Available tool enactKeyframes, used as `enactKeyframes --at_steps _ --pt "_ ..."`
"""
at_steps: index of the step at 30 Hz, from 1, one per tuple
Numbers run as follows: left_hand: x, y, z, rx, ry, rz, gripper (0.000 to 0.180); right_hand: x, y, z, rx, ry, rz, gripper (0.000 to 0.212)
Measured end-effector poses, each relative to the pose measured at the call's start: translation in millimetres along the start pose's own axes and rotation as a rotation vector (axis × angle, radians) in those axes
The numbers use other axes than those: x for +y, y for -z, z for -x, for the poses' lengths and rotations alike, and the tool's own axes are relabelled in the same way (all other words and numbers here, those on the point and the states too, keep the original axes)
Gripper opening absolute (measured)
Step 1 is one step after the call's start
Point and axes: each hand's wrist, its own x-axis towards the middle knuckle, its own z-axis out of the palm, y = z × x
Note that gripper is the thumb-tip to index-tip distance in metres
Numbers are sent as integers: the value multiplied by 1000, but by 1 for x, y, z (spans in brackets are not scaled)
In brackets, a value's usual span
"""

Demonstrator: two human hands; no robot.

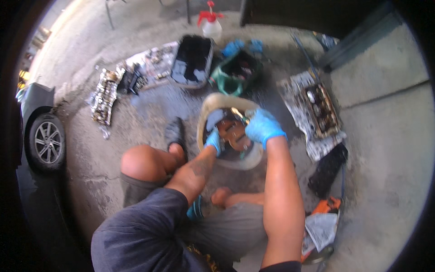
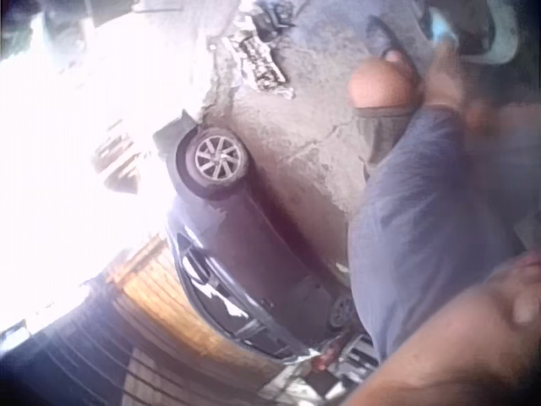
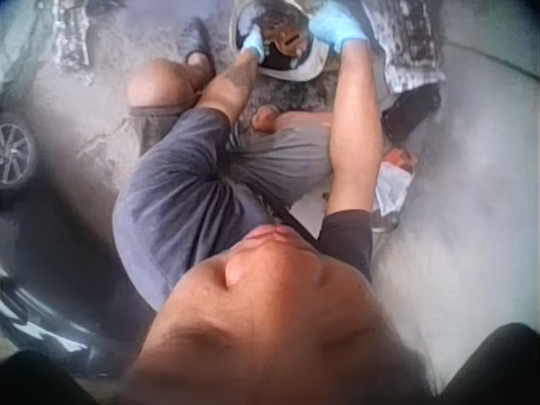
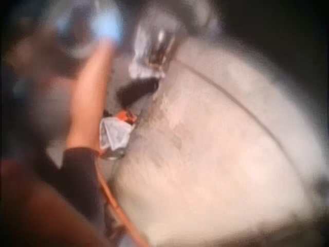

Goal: The person scrubs a metallic engine component submerged in a basin of dark liquid using a small brush. The person repeatedly dips and scrubs the part, turning it over to clean multiple surfaces.

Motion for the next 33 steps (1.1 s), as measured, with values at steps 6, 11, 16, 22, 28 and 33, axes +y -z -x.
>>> enactKeyframes --at_steps 6,11,16,22,28,33 --pt "14 -1 41 206 64 344 76 3 -30 -18 -176 -143 99 32" --pt "6 -9 50 227 71 207 73 47 -117 -55 -268 -121 51 45" --pt "7 8 33 119 152 64 72 66 -218 -82 -128 -219 -29 59" --pt "9 12 20 197 172 214 69 38 -284 -54 93 -12 -156 39" --pt "2 15 12 138 180 405 64 66 -282 -80 18 -141 -217 30" --pt "-10 18 2 130 114 469 47 78 -276 -92 68 -136 -168 30"
